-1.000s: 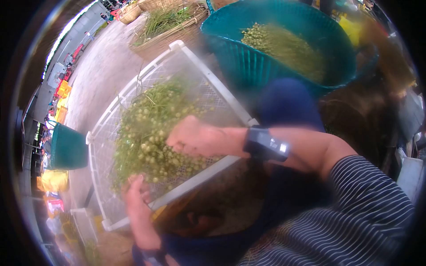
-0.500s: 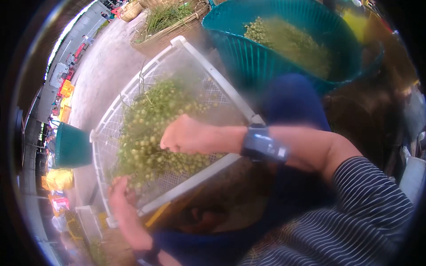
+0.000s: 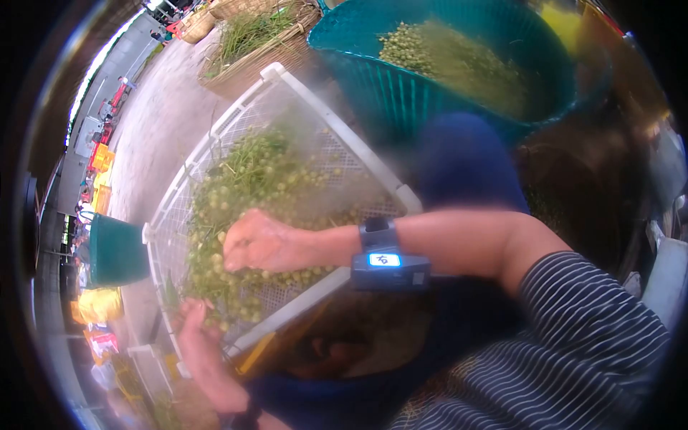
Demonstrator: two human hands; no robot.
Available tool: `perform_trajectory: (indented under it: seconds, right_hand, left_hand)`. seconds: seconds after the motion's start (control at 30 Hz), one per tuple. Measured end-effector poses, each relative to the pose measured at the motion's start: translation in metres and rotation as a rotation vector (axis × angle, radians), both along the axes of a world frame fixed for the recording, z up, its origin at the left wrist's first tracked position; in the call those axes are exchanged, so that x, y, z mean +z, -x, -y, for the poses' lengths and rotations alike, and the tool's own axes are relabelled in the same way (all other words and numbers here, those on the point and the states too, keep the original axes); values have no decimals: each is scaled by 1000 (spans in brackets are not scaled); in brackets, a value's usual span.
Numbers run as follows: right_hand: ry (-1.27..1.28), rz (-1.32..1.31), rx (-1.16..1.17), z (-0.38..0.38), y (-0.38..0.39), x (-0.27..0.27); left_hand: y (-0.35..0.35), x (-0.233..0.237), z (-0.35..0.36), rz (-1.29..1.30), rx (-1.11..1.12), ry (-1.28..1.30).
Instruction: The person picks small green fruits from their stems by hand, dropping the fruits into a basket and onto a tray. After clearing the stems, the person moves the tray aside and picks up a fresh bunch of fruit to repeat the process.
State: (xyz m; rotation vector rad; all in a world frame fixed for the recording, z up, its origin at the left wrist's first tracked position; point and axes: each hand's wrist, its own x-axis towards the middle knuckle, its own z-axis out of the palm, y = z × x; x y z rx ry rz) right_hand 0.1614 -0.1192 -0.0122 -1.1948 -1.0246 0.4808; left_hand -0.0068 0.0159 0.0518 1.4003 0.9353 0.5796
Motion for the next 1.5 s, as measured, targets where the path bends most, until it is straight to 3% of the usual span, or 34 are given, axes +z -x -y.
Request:
perform_trajectory:
  seconds: [0.17,0.3,0.37,0.4,0.43,0.5,0.63,0.73,0.8,0.9,0.93,1.13,1.5]
  right_hand:
    - [-48,114,-72,1,-3,-6]
    - [37,131,25,16,-20,-1]
    - [190,-306,119,27,-25,4]
    - [110,-496,177,28,-24,0]
    - [109,-497,177,26,-23,-5]
    - [230,-750,138,21,-22,-11]
    - [201,-719,171,2,-24,-35]
    - [146,-586,-22,-7,-18,-30]
    - [27,-433,-13,-9,-20,-28]
    - [46,-204,25,-25,-23,-35]
    - [207,-268,77,-19,-21,-31]
    - [195,-567,179,-3,-7,-15]
    - [167,-314,156,-17,0,-29]
  left_hand:
    - [1,-6,-5,39,5,23]
    - [8,-1,-17,7,-7,60]
    - [11,1,-16,16,5,59]
    - [11,3,-16,18,-9,73]
    - [12,3,-17,17,-25,86]
    - [16,2,-20,34,-39,90]
    - [16,7,-12,45,-40,111]
    - [18,7,-7,37,-19,93]
    - [19,4,-3,47,-36,57]
    - [19,4,-2,57,-75,38]
    - [20,4,-3,62,-96,55]
    - [21,8,-9,55,-92,158]
    - [23,3,-14,52,-74,158]
